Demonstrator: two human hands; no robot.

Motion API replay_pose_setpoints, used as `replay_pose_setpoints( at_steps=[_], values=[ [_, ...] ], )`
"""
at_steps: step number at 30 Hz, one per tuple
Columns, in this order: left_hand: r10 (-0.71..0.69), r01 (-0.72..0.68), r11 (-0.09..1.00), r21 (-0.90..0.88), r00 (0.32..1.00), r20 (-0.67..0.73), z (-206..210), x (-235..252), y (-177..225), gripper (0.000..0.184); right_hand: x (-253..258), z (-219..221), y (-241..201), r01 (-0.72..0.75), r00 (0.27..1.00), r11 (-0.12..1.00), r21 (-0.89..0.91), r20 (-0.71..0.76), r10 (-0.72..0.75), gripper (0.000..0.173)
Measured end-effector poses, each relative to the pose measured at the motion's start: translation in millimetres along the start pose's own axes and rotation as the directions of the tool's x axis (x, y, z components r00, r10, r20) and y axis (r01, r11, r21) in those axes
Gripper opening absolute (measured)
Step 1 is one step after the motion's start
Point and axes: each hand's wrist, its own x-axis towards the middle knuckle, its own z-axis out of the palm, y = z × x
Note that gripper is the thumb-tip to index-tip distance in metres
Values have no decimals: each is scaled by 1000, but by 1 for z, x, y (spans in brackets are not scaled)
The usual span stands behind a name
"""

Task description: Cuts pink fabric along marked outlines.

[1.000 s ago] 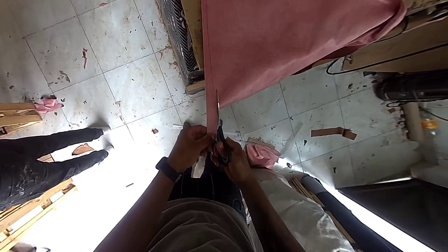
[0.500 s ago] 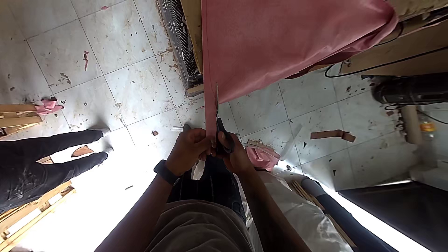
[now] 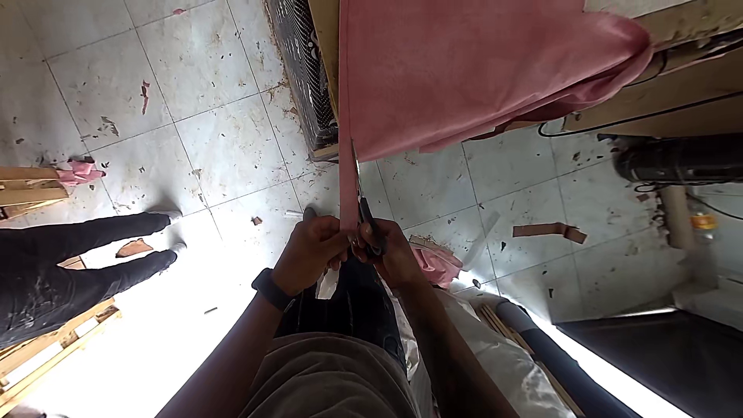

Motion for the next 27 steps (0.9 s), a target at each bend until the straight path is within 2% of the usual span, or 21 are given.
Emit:
replay_pose_setpoints(
  at_steps=[7, 16, 19, 22, 27],
  values=[
    [7, -7, 1000, -10, 1000, -12, -2, -2, 4, 18, 13, 12, -16, -34, 999, 999, -39, -15, 34, 46],
    [-16, 15, 1000, -25, 1000, -17, -8, -4, 2, 17, 16, 20, -11, -13, 997, 1000, -5, -80, 13, 27],
    [-12, 11, 1000, -28, 1000, -22, -10, -6, 2, 17, 21, 23, -13, -9, 997, 1000, 9, -78, 10, 33],
    [-22, 21, 1000, -22, 999, -25, -10, -8, 3, 18, 44, 25, -16, -2, 996, 994, 113, -90, 12, 37],
    [-1, 2, 1000, 10, 999, -40, -14, -8, 8, 18, 62, 33, -20, 19, 998, 992, 127, -58, -11, 48]
  ],
)
